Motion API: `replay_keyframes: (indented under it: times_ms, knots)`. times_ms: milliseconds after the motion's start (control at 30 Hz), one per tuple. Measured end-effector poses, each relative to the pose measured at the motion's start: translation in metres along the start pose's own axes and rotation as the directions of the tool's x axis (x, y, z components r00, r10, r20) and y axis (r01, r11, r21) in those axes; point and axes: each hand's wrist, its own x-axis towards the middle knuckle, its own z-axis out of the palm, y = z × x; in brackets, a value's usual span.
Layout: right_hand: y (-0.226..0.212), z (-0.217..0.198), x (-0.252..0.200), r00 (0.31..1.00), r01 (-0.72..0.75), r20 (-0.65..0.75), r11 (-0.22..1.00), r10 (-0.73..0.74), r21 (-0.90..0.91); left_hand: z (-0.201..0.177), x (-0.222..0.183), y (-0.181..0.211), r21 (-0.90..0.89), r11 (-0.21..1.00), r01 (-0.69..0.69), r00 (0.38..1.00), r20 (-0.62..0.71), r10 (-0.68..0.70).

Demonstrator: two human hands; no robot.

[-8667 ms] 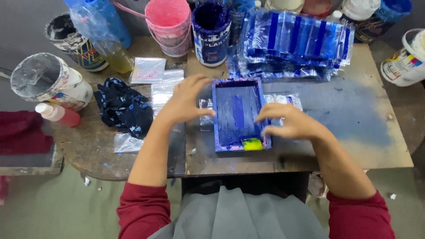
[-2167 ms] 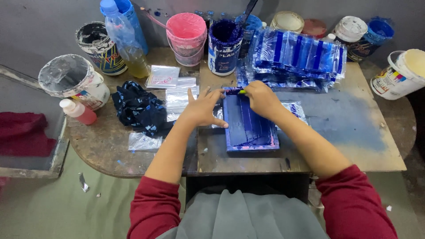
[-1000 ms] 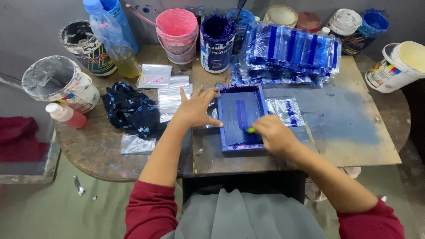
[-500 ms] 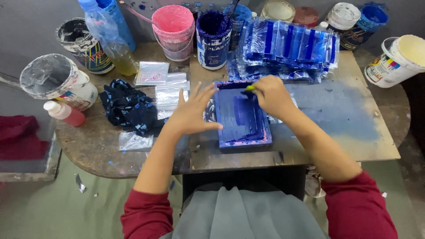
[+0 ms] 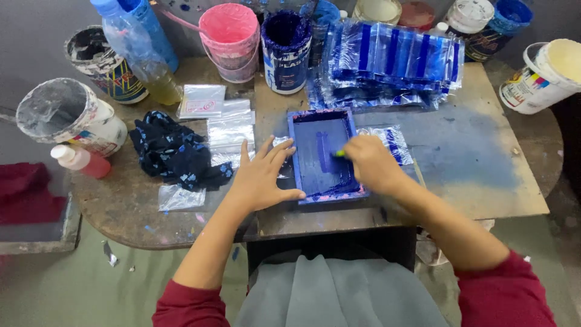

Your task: Applying blue ink to a screen printing frame using a sponge on a workbench

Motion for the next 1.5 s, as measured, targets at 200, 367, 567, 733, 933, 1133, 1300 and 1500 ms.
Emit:
replay_keyframes:
  times_ms: [200,367,567,733,933,1133,1300,1500]
  knots:
    - [-0.055,-0.024,-0.057,0.996,-0.09,0.022,0.996,0.09,-0.011,0.01,0.002,-0.004,-0.011,1.0,0.003,1.0,-0.026,-0.004]
    - [-0.085,-0.029,-0.036,0.983,-0.182,-0.016,0.981,0.184,0.067,0.016,0.002,-0.005,-0.051,0.999,-0.007,0.999,-0.053,0.004]
    - [-0.103,-0.032,-0.002,0.952,-0.307,0.076,0.905,0.298,0.294,0.016,0.0,-0.007,-0.088,0.996,-0.01,0.998,-0.059,0.005]
    - [-0.058,-0.028,0.041,0.926,-0.37,0.092,0.838,0.366,0.4,0.014,0.0,-0.007,-0.118,0.993,-0.013,0.999,-0.039,0.009]
    - [-0.002,0.013,0.066,0.978,-0.162,-0.1,0.969,0.183,0.185,0.01,-0.001,-0.006,-0.126,0.992,-0.001,1.0,-0.014,-0.001]
    - [-0.039,-0.014,0.026,0.999,-0.023,0.033,0.99,0.019,0.136,0.007,-0.002,-0.005,-0.135,0.991,-0.007,1.0,-0.007,0.006]
    - [-0.055,-0.042,-0.014,0.984,-0.072,0.176,0.963,0.026,0.261,0.008,-0.002,-0.005,-0.109,0.994,-0.015,1.0,-0.017,0.013]
    - [-0.026,-0.042,0.029,0.99,-0.14,0.009,0.976,0.141,0.167,0.012,-0.001,-0.006,-0.099,0.995,-0.017,1.0,-0.002,0.017]
